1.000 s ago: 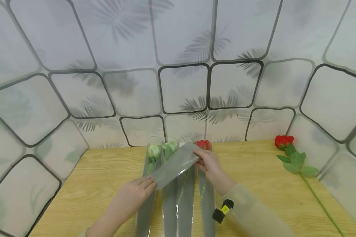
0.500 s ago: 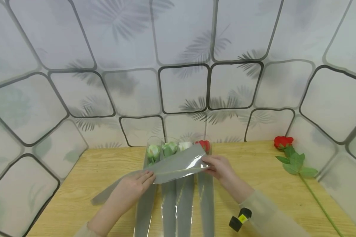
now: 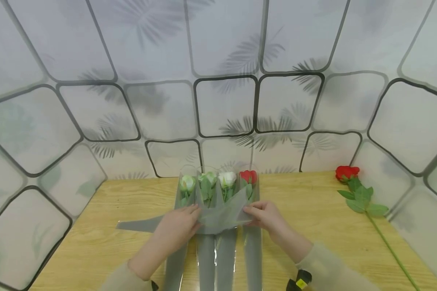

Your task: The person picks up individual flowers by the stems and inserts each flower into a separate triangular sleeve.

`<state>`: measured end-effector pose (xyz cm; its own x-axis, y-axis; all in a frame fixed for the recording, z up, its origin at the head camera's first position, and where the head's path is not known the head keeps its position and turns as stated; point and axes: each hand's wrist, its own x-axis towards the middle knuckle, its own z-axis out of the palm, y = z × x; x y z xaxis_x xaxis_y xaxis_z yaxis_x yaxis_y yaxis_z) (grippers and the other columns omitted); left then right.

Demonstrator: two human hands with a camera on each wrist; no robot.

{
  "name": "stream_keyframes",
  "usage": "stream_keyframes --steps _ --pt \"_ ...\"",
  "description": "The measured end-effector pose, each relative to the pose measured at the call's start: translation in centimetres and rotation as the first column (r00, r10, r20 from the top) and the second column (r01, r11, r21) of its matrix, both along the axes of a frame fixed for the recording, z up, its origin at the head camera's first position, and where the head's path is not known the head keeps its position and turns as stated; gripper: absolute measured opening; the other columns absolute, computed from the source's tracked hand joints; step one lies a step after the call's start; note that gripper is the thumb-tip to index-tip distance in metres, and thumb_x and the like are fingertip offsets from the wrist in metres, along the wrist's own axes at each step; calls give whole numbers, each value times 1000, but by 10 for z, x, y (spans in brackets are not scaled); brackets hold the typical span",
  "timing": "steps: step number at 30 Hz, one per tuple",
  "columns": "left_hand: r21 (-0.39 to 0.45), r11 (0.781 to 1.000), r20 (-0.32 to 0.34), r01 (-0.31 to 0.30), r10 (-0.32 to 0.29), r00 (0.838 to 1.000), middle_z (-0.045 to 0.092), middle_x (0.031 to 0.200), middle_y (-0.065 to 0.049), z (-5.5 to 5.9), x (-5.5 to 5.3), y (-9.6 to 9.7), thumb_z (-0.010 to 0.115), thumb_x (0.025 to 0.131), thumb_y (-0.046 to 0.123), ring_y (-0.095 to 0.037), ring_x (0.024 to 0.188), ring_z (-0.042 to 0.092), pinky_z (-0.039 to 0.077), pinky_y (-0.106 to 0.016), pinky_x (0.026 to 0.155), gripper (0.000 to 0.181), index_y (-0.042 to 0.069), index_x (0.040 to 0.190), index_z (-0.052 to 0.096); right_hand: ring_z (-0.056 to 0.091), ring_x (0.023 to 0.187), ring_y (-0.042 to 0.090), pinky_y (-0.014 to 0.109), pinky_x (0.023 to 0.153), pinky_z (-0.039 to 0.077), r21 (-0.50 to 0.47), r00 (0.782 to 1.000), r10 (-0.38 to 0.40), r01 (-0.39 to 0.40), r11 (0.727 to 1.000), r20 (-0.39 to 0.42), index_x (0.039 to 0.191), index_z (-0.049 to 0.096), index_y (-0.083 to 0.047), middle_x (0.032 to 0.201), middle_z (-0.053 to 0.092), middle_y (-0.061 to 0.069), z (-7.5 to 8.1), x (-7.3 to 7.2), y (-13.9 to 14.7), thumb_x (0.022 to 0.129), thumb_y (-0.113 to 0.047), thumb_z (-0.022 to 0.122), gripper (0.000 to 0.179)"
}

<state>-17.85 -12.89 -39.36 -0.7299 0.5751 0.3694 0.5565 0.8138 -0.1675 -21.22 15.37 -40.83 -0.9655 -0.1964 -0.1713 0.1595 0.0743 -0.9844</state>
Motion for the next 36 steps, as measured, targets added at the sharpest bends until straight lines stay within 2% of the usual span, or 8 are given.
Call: stream_keyframes --steps 5,8,11,15,18,25,32,36 --pt "91 995 -28 46 -43 999 78 127 -11 2 -8 26 85 92 32 -27 111 79 66 -38 90 47 5 128 74 67 77 7 28 73 64 110 996 10 -1 994 -85 110 73 14 88 75 -3 2 8 -1 100 -12 69 28" --pt "140 984 -64 107 -99 993 78 128 -10 2 -11 40 85 92 33 -26 110 79 66 -36 89 48 5 129 73 62 74 6 25 68 59 176 989 34 -9 984 -144 107 75 13 82 73 -6 4 14 0 99 -14 72 28" --pt "191 964 -99 185 -168 981 78 128 -10 2 -12 53 84 93 32 -24 108 79 66 -34 87 46 5 129 73 60 73 6 22 66 53 204 981 66 -28 979 -180 105 75 12 81 73 -6 8 19 0 97 -14 73 26" --pt "264 930 -101 257 -238 966 78 128 -11 0 -14 67 81 95 29 -24 107 80 66 -32 86 44 4 130 72 66 78 8 20 68 55 194 970 108 -65 979 -218 105 74 12 89 79 4 11 24 0 96 -11 74 25" --pt "294 918 -55 265 -260 964 79 126 -11 -2 -13 74 78 98 28 -24 108 80 66 -32 86 40 5 130 73 68 79 8 19 69 57 180 965 125 -84 980 -231 105 73 14 93 80 9 12 26 1 96 -9 73 25" --pt "325 912 72 251 -289 955 80 123 -10 -9 -10 77 72 103 25 -23 109 80 66 -33 89 34 5 129 74 63 71 5 20 66 54 170 968 111 -73 983 -227 105 73 14 87 78 3 9 29 0 98 -9 74 25" --pt "351 903 74 248 -291 954 81 120 -8 -13 -8 78 68 105 23 -22 107 80 66 -32 89 29 6 127 76 62 70 6 21 67 54 168 971 96 -60 984 -219 102 74 13 84 76 1 6 29 1 98 -12 75 26" --pt "365 893 48 264 -301 953 82 118 -5 -12 -6 80 66 107 23 -19 103 81 66 -29 86 26 9 125 77 66 71 4 22 68 59 149 974 87 -57 987 -207 102 73 15 83 77 -2 6 30 4 98 -13 76 28"
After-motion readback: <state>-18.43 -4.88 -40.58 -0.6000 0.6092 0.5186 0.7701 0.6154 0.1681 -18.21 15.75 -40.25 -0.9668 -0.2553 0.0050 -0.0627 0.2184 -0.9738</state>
